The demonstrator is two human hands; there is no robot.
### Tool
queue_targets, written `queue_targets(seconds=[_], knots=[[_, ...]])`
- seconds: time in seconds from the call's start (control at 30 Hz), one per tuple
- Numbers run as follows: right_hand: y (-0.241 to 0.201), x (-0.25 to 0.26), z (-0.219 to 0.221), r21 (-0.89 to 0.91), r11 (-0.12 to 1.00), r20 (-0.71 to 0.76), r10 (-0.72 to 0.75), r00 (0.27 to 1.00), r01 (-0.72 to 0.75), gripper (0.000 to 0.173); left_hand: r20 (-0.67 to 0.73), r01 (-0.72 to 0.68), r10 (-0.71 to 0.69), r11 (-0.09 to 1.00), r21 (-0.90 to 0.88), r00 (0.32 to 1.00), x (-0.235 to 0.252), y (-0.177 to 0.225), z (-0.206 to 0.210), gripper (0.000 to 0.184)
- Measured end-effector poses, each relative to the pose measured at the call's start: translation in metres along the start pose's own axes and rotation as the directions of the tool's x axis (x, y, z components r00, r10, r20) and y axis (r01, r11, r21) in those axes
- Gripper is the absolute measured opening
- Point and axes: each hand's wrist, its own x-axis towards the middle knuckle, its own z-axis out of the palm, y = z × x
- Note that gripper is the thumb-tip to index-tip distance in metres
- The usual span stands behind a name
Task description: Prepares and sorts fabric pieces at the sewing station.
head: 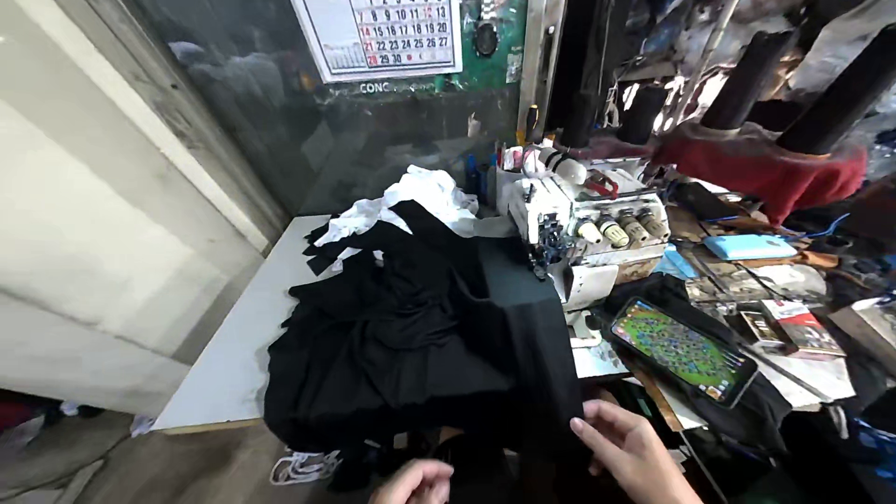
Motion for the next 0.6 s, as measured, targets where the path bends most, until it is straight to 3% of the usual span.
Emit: queue_targets(seconds=[0.17, 0.33, 0.5, 0.6], knots=[[0.004, -0.005, -0.004, 0.122, 0.991, -0.085, -0.042, 0.996, 0.052, 0.018, -0.004, -0.129, 0.13, 0.99, 0.064, 0.992, 0.031, 0.038, -0.017, 0.023], [0.012, 0.003, -0.007, 0.089, 0.995, -0.037, -0.034, 0.999, 0.037, 0.019, -0.144, -0.2, 0.22, 0.97, 0.14, 0.965, 0.063, 0.076, -0.036, 0.023], [0.033, 0.0, -0.026, -0.002, 0.995, 0.059, -0.104, 0.993, 0.104, 0.022, -0.293, -0.316, 0.407, 0.896, 0.313, 0.865, 0.093, 0.117, -0.078, 0.025], [0.044, -0.008, -0.032, -0.016, 0.996, 0.06, -0.082, 0.995, 0.083, 0.03, -0.368, -0.335, 0.486, 0.852, 0.402, 0.793, 0.137, 0.149, -0.078, 0.02]])
